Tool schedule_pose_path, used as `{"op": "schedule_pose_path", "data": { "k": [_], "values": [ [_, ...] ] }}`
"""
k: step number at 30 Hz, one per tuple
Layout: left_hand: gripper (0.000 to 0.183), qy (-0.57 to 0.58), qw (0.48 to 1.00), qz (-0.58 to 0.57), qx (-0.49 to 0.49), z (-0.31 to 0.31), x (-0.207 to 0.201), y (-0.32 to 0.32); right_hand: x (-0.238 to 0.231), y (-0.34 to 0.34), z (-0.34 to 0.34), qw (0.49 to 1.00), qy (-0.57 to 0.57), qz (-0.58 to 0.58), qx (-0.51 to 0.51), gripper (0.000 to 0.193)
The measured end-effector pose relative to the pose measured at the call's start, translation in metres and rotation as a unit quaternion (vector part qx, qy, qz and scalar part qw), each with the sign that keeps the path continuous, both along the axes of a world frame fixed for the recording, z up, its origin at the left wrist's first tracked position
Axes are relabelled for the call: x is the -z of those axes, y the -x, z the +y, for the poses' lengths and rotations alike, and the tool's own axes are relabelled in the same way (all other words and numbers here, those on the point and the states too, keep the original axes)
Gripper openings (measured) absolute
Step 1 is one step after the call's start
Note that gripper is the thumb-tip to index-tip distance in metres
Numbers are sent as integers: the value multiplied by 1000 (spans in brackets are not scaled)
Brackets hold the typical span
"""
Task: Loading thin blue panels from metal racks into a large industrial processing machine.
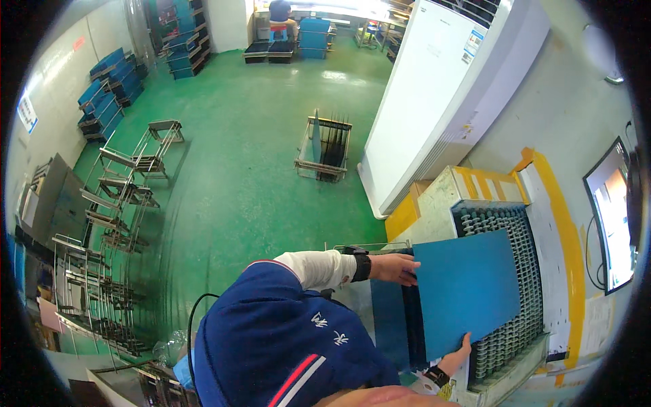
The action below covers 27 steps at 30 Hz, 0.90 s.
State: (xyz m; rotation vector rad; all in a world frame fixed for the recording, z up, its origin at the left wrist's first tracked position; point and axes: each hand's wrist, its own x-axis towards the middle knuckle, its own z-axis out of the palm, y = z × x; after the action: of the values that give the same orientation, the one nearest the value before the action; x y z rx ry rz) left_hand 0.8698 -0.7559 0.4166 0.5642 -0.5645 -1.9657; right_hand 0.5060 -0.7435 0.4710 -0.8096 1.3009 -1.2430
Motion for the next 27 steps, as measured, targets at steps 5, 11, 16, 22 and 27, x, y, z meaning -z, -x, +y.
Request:
{"op": "schedule_pose_path", "data": {
  "k": [5, 11, 16, 22, 27],
  "values": [
    [27, -11, 1000, 12, -5, -15, 8, 9, 39, 75, 30, 949, 163, 270, 10, 52],
    [23, -40, 999, 2, -17, -29, 11, 22, 72, 148, 46, 991, -90, -93, 43, 65],
    [21, -50, 999, -13, -16, -44, 12, 26, 97, 140, 86, 989, -130, -25, 72, 54],
    [19, -65, 995, -31, -62, -60, 8, 31, 91, 113, 114, 960, -126, -189, 163, 39],
    [17, 25, 992, -91, -81, -64, -10, 21, 84, 120, 127, 961, 163, -142, 175, 39]
  ]
}}
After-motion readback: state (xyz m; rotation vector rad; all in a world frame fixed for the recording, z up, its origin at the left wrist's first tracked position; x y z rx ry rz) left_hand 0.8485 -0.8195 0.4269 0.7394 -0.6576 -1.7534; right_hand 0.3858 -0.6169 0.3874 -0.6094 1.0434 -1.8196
